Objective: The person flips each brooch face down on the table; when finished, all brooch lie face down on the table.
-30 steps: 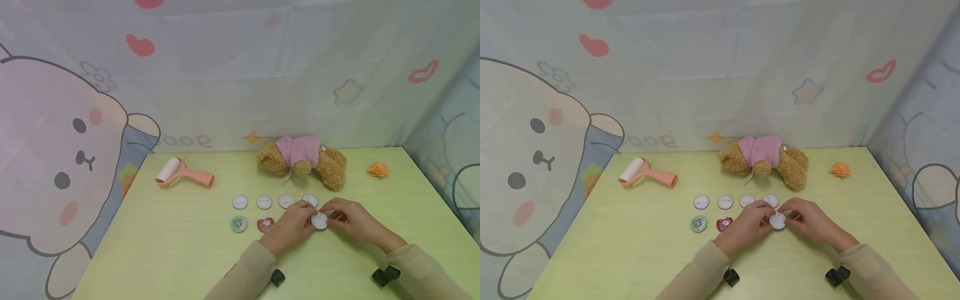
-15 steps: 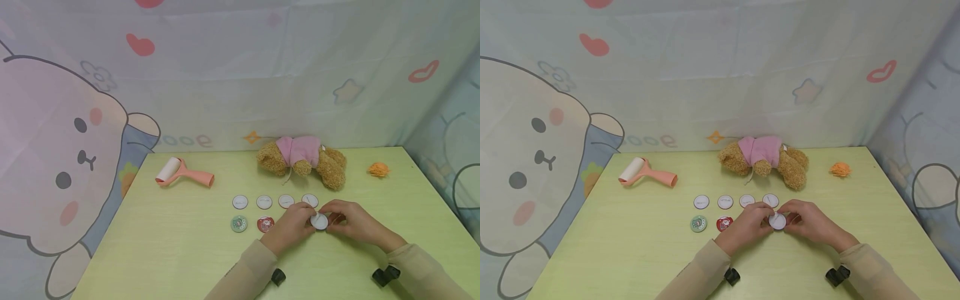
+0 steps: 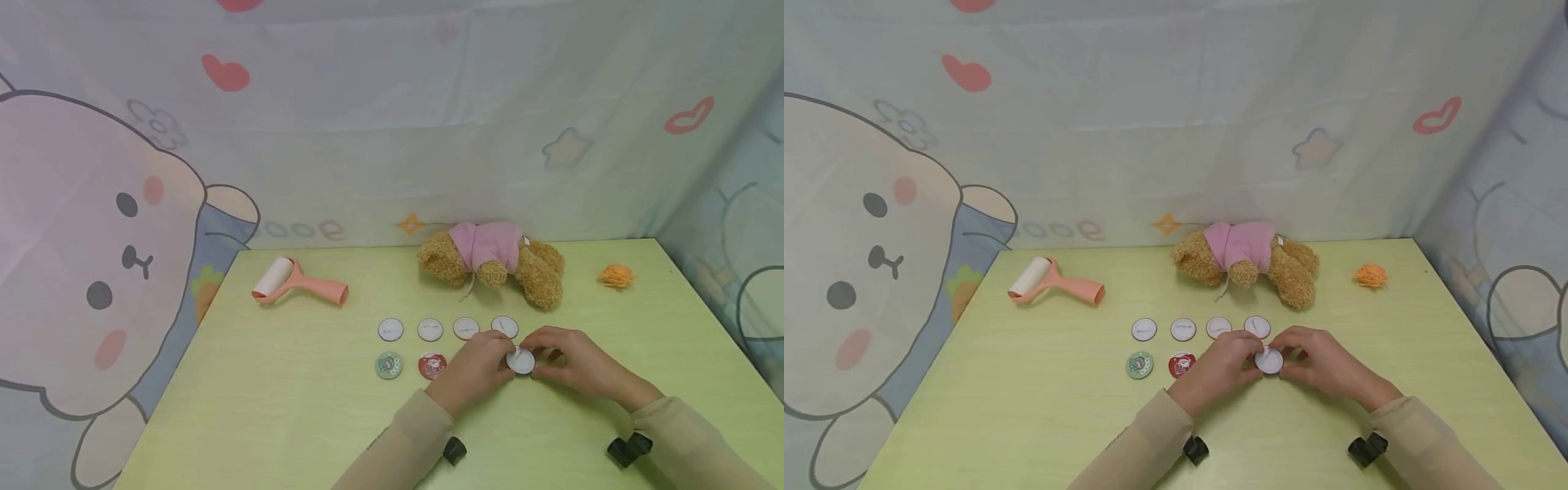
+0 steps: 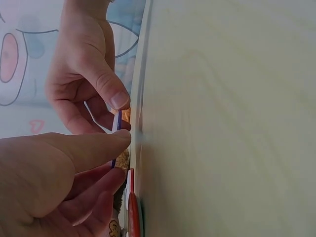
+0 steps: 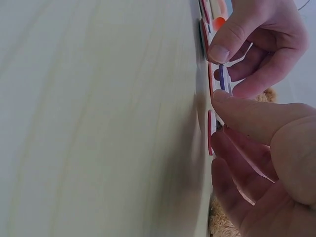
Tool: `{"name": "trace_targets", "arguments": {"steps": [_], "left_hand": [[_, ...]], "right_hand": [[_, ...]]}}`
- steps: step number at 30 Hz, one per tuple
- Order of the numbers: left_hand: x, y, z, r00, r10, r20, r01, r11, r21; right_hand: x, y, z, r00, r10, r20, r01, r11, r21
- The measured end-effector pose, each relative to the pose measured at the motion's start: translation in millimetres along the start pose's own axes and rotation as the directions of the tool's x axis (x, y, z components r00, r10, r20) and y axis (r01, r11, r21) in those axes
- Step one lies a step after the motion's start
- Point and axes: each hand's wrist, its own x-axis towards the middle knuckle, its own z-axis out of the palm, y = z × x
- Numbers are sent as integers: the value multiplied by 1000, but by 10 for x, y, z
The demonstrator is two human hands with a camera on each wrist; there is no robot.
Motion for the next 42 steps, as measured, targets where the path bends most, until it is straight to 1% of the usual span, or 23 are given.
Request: {"name": "trace_targets", "arguments": {"steps": [4, 7, 13, 16, 19, 24, 32, 37, 42], "left_hand": [[11, 4, 4, 1000, -6, 1, 6, 997, 74], [19, 3, 13, 1000, 1, -3, 0, 992, 128], [34, -22, 41, 999, 44, -14, -41, 985, 167], [34, -36, 53, 999, 50, -15, -47, 984, 170], [32, -35, 53, 999, 38, -11, -35, 985, 168], [33, -25, 40, 1000, -4, 7, 3, 986, 167], [38, -14, 17, 998, -58, 26, 54, 986, 159], [36, -8, 3, 997, -66, 26, 61, 988, 145], [40, -6, 3, 998, -67, 23, 63, 987, 145]], "right_hand": [[2, 1, 9, 1000, -7, -8, 7, 1000, -25], [2, 12, 18, 1000, -10, -9, 9, 999, -36], [5, 54, 49, 1000, -8, 11, 8, 999, -40], [2, 74, 61, 1000, -4, 26, 5, 999, -40], [-7, 88, 68, 999, 9, 39, -8, 999, -37], [-12, 93, 68, 998, 35, 54, -34, 999, -31], [-5, 81, 67, 998, 35, 56, -34, 999, -19], [-5, 77, 63, 997, 44, 58, -43, 999, -15], [-5, 87, 67, 998, 38, 52, -36, 999, -27]]}}
